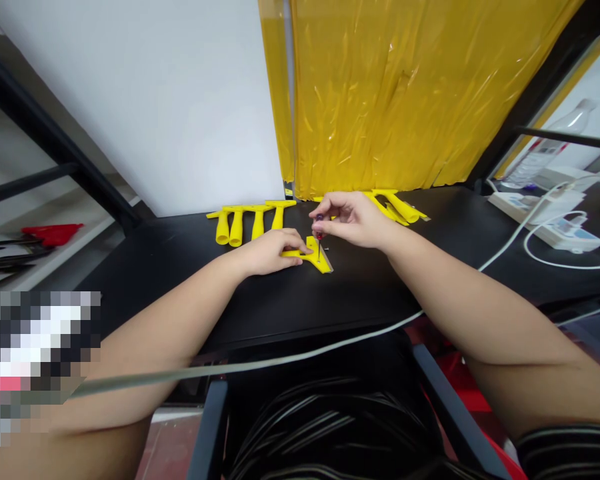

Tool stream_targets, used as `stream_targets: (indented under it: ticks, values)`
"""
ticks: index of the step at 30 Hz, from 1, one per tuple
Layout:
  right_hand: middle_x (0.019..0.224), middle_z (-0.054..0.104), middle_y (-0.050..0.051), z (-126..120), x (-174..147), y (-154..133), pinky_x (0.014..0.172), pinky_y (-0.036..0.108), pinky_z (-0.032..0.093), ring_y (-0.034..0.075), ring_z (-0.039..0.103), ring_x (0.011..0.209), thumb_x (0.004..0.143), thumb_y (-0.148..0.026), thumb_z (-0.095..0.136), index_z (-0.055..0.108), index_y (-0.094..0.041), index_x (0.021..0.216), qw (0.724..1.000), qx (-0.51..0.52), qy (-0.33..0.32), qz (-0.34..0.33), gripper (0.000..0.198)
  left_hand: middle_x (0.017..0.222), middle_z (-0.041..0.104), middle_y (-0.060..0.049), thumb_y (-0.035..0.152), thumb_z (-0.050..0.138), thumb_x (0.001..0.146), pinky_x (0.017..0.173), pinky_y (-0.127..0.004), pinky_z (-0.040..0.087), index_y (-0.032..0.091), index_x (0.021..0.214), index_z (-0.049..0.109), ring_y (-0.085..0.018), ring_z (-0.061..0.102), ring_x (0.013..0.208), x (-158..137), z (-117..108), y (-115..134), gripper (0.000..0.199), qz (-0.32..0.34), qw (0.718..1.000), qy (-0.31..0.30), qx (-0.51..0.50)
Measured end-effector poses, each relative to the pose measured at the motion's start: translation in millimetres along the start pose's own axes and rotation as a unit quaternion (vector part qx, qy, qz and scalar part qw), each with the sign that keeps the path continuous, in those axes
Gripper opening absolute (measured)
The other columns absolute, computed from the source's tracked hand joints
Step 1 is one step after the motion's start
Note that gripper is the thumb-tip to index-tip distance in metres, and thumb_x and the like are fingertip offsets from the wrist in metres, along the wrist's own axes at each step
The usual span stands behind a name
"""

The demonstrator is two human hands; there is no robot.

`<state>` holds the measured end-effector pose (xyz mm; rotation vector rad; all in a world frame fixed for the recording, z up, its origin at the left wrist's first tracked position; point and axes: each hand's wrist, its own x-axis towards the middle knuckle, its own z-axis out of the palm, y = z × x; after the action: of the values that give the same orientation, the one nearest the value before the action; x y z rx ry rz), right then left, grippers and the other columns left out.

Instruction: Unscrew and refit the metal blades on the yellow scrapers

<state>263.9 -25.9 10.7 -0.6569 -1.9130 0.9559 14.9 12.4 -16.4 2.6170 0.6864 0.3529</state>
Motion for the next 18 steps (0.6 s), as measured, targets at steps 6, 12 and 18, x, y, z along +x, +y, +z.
stream_targets:
  ticks: [6,12,18]
  values:
    - [0.094,0.075,0.004,2,4,3,0.085,0.033,0.058,0.016,0.071,0.086,0.09,-0.033,0.079,0.059,-0.02,0.108,0.992,0.103,-0.066,-0.01,0.03,0.126,0.071,-0.009,0.028,0.072,0.095,0.108,-0.039,0.052,0.022,0.119,0.079,-0.024,0.068,0.115,0,0,0,0.026,0.012,1.0,0.0,0.01]
    - [0.066,0.047,-0.01,17,6,11,0.069,0.027,0.053,0.009,0.042,0.056,0.1,-0.044,0.069,0.043,-0.025,0.096,0.942,0.324,-0.049,0.072,0.032,0.12,0.072,-0.01,0.026,0.073,0.093,0.102,-0.038,0.054,0.02,0.118,0.079,-0.023,0.07,0.108,-1,0,1,0.026,0.003,1.0,0.003,0.01]
    - [0.086,0.058,-0.002,26,8,14,0.069,0.027,0.054,0.012,0.056,0.074,0.095,-0.041,0.077,0.049,-0.021,0.086,0.932,0.354,-0.002,0.081,0.035,0.122,0.072,-0.011,0.025,0.073,0.093,0.107,-0.04,0.053,0.019,0.116,0.079,-0.024,0.069,0.113,0,1,2,0.024,0.013,1.0,0.006,0.012]
